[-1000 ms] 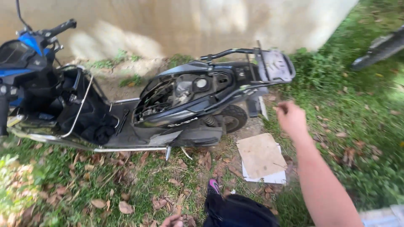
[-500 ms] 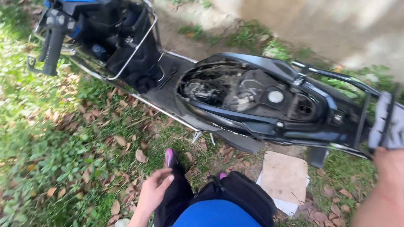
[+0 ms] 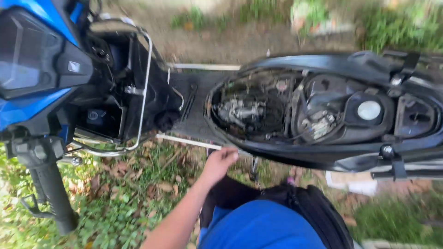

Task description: Reinstalling a carburetor onto a motorcycle engine and securing it with a screwdriver.

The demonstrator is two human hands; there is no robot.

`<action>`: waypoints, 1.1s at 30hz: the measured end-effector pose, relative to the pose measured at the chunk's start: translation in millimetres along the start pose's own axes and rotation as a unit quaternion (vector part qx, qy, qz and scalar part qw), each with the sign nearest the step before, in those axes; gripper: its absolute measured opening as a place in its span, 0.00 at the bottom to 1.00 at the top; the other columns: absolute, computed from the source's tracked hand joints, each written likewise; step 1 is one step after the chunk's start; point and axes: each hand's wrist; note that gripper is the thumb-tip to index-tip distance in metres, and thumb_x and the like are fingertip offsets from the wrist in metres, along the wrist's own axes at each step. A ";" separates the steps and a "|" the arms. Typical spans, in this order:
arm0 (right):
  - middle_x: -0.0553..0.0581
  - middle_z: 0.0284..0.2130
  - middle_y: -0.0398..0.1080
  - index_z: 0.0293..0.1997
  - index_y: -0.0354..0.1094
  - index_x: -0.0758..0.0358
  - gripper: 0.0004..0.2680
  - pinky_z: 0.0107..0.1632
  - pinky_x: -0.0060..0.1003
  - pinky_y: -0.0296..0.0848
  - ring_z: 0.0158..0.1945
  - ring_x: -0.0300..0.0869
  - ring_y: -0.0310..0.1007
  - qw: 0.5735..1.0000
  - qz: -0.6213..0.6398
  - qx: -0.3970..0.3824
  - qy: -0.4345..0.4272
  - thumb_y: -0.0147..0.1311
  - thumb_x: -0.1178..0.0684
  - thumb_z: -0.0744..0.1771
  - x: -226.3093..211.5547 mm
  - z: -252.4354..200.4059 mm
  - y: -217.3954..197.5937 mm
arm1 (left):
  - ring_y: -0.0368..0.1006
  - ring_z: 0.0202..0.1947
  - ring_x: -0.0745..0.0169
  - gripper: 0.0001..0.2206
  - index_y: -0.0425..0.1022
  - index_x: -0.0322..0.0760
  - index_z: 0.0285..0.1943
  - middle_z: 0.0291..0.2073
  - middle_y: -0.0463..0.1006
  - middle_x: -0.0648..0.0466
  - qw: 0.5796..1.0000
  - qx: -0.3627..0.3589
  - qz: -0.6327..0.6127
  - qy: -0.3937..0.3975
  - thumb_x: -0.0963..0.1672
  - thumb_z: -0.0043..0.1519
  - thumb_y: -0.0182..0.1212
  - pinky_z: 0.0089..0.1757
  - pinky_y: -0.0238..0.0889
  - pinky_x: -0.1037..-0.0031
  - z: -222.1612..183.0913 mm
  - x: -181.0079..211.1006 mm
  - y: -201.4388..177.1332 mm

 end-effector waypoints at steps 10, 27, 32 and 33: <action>0.37 0.28 0.77 0.52 0.79 0.24 0.14 0.55 0.36 0.75 0.40 0.34 0.83 0.943 -0.296 -0.114 -0.098 0.56 0.41 0.63 -252.8 176.6 136.6 | 0.86 0.35 0.68 0.15 0.82 0.32 0.64 0.42 0.90 0.50 0.923 -0.060 -0.320 -0.206 0.45 0.71 0.66 0.37 0.82 0.80 96.5 -53.1 -5.2; 0.42 0.28 0.77 0.45 0.82 0.37 0.12 0.60 0.49 0.61 0.38 0.42 0.81 0.907 -0.264 -0.321 -0.065 0.48 0.46 0.64 -237.9 205.4 335.7 | 0.78 0.64 0.29 0.26 0.47 0.37 0.88 0.74 0.70 0.34 0.711 -0.053 -0.600 -0.364 0.44 0.81 0.47 0.65 0.67 0.35 278.1 -144.5 138.8; 0.38 0.29 0.75 0.45 0.80 0.30 0.12 0.60 0.48 0.61 0.38 0.37 0.81 0.899 -0.288 -0.325 -0.060 0.48 0.41 0.64 -235.4 199.4 355.1 | 0.85 0.51 0.46 0.12 0.65 0.53 0.71 0.61 0.84 0.52 0.705 -0.032 -0.601 -0.374 0.46 0.80 0.47 0.53 0.80 0.50 310.3 -179.6 188.9; 0.37 0.29 0.75 0.45 0.79 0.28 0.12 0.60 0.47 0.61 0.39 0.37 0.81 0.896 -0.297 -0.326 -0.061 0.47 0.40 0.64 -232.3 196.6 355.4 | 0.86 0.50 0.48 0.14 0.64 0.53 0.74 0.60 0.85 0.52 0.693 -0.029 -0.606 -0.389 0.46 0.80 0.50 0.51 0.81 0.53 310.3 -188.8 201.0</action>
Point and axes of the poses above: each hand's wrist, its own z-axis towards the middle knuckle, its own y-axis out of the palm, x = y × z
